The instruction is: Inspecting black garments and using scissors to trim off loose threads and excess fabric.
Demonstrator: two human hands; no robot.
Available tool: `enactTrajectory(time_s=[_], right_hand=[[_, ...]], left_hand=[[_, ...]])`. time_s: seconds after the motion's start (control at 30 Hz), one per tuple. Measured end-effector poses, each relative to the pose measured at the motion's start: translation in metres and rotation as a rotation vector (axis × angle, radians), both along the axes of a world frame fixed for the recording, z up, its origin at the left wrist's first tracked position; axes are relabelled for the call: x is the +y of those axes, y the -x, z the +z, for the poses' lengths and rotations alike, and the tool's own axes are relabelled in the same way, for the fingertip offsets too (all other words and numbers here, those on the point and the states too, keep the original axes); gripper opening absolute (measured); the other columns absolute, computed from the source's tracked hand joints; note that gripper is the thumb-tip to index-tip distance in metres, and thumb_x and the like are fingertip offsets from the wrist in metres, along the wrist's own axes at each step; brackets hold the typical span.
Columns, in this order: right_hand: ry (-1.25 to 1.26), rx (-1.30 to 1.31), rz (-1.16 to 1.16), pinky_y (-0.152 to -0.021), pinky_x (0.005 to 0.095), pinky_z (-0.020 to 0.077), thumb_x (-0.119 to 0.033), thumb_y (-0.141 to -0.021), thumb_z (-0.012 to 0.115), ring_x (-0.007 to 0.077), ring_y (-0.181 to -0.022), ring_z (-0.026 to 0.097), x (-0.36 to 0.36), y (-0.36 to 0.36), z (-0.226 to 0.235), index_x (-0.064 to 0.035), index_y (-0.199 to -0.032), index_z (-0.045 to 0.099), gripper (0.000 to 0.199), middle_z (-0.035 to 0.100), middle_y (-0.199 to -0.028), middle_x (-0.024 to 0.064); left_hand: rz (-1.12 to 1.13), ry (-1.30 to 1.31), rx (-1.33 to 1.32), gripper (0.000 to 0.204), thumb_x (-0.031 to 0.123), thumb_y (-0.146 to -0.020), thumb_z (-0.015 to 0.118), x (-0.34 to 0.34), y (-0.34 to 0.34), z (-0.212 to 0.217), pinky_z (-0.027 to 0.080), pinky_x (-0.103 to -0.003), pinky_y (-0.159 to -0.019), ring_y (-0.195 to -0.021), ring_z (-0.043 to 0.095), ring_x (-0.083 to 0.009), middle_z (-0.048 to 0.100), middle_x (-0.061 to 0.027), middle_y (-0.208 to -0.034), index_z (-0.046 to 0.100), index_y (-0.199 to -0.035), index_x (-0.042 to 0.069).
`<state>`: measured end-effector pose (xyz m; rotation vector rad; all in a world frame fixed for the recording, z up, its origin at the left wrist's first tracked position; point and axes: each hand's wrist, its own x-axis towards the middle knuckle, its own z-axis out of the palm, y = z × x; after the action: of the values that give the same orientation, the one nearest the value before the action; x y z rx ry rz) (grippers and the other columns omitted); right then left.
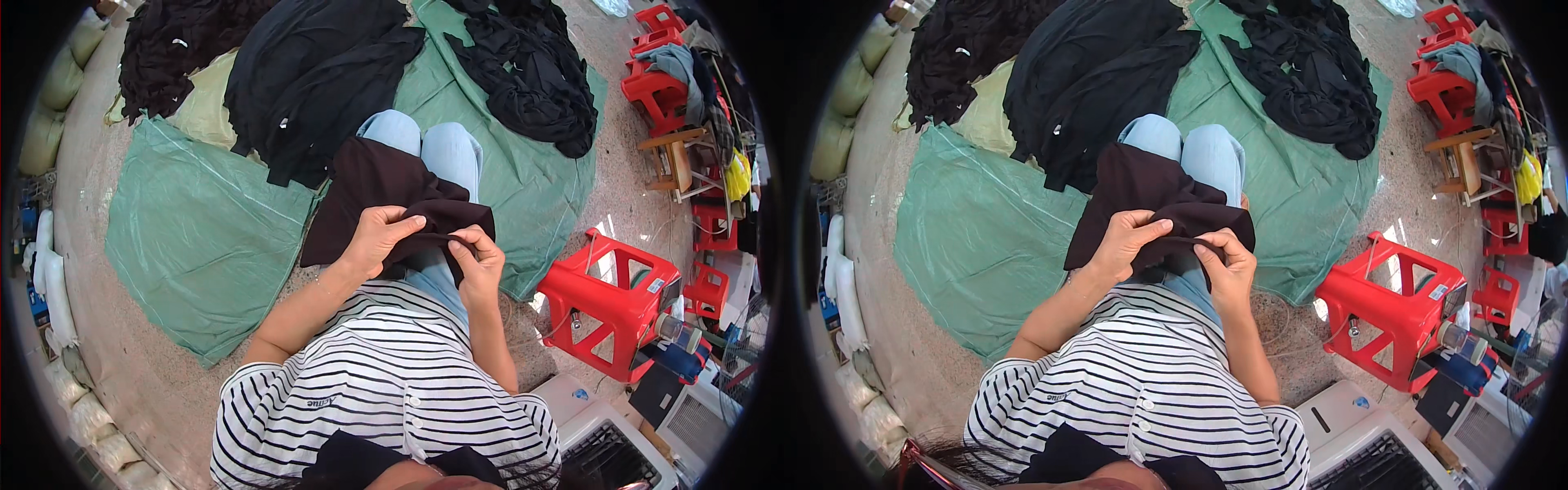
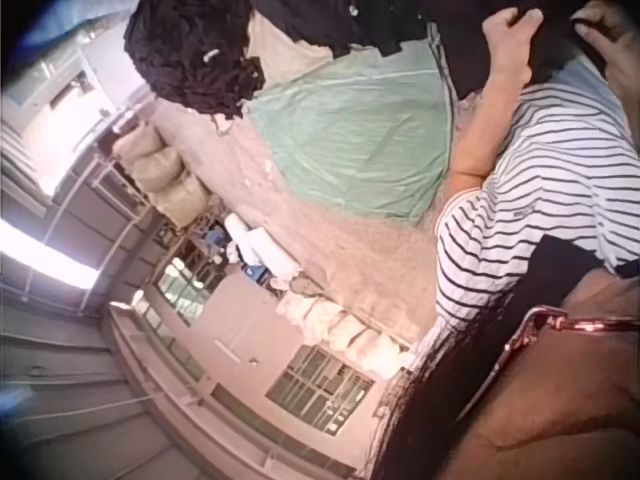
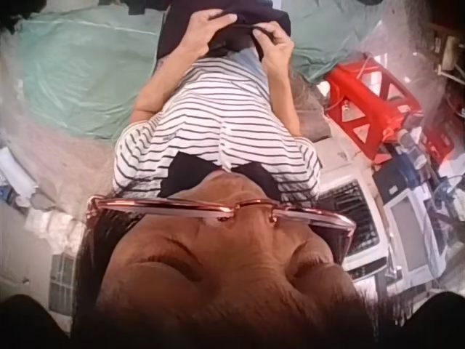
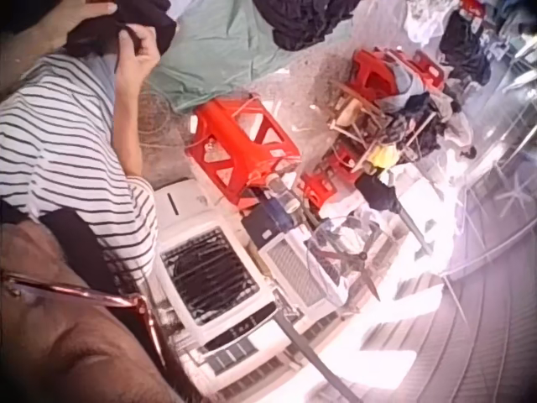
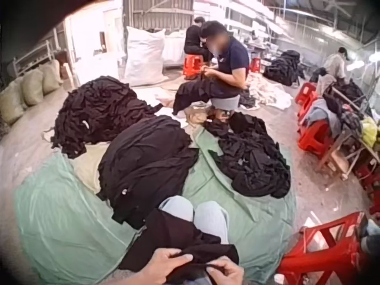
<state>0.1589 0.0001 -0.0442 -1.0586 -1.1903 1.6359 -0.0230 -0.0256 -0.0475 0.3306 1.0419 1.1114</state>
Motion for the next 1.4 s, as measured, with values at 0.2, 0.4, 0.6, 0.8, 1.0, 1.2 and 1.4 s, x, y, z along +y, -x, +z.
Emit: enactTrajectory(time_s=[0.2, 0.4, 0.6, 0.8, 1.0, 1.2, 1.4], right_hand=[[-0.233, -0.03, 0.188, -0.073, 0.0221, 0.0398, 0.009, -0.078, 0.06, 0.0115, -0.08, 0.051, -0.006, 0.005, 0.014, 0.0004, -0.088, 0.058, 0.013, 0.052, -0.086, 0.0036], [-0.652, -0.528, 0.144, -0.067, 0.0323, 0.0472, 0.015, -0.071, 0.065, 0.0275, -0.075, 0.058, -0.012, 0.009, 0.025, 0.0007, -0.089, 0.058, 0.024, 0.056, -0.083, 0.0122], [-0.68, -0.495, 0.093, -0.066, 0.0297, 0.0483, 0.015, -0.067, 0.069, 0.0238, -0.073, 0.06, -0.016, 0.008, 0.017, 0.0013, -0.09, 0.065, 0.027, 0.058, -0.08, 0.0106], [-0.647, -0.493, 0.091, -0.065, 0.028, 0.0491, 0.015, -0.066, 0.07, 0.0211, -0.072, 0.062, -0.024, 0.008, 0.004, 0.0013, -0.092, 0.068, 0.029, 0.06, -0.08, 0.0097], [-0.582, -0.51, 0.082, -0.065, 0.0272, 0.0489, 0.015, -0.066, 0.069, 0.0206, -0.072, 0.062, -0.027, 0.01, -0.007, 0.0007, -0.09, 0.069, 0.028, 0.061, -0.08, 0.0093], [-0.467, -0.465, 0.09, -0.064, 0.0259, 0.0478, 0.014, -0.069, 0.07, 0.018, -0.071, 0.061, -0.026, 0.011, -0.015, 0.0005, -0.088, 0.069, 0.023, 0.061, -0.079, 0.0085], [-0.052, -0.259, 0.125, -0.068, 0.0249, 0.0485, 0.007, -0.079, 0.069, 0.0123, -0.075, 0.062, -0.024, 0.007, -0.026, 0.0028, -0.089, 0.068, 0.011, 0.066, -0.083, 0.0039]], left_hand=[[-0.073, -0.18, 0.408, 0.01, 0.008, -0.086, 0.07, -0.004, -0.004, -0.016, 0.04, -0.018, -0.054, -0.063, 0.051, -0.0013, 0.062, 0.0039, -0.072, 0.07, -0.082, -0.001], [-0.251, -0.23, 0.248, 0.01, 0.007, -0.084, 0.068, -0.007, 0.011, -0.006, 0.037, -0.019, -0.055, -0.065, 0.047, -0.0003, 0.059, 0.0056, -0.071, 0.07, -0.08, -0.001], [-0.28, -0.24, 0.238, 0.017, 0.011, -0.086, 0.068, -0.012, 0.01, -0.003, 0.033, -0.022, -0.052, -0.062, 0.042, -0.001, 0.056, 0.0058, -0.066, 0.067, -0.074, -0.001], [-0.326, -0.429, 0.794, 0.015, 0.008, -0.089, 0.066, -0.025, 0.004, -0.013, 0.038, -0.023, -0.055, -0.066, 0.044, -0.0021, 0.056, 0.0021, -0.067, 0.063, -0.082, -0.005], [-0.259, -0.329, 0.676, 0.017, 0.011, -0.087, 0.069, -0.039, 0.0, -0.017, 0.041, -0.023, -0.058, -0.068, 0.046, -0.0025, 0.057, 0.0007, -0.068, 0.064, -0.085, -0.005], [-0.224, -0.298, 0.65, 0.021, 0.014, -0.084, 0.073, -0.046, 0.001, -0.029, 0.041, -0.025, -0.056, -0.063, 0.046, -0.0044, 0.057, -0.0031, -0.065, 0.065, -0.085, -0.005], [-0.163, -0.199, 0.64, 0.016, 0.012, -0.086, 0.065, -0.045, -0.005, -0.023, 0.041, -0.025, -0.056, -0.063, 0.046, -0.0036, 0.055, -0.0007, -0.064, 0.066, -0.085, -0.004]])
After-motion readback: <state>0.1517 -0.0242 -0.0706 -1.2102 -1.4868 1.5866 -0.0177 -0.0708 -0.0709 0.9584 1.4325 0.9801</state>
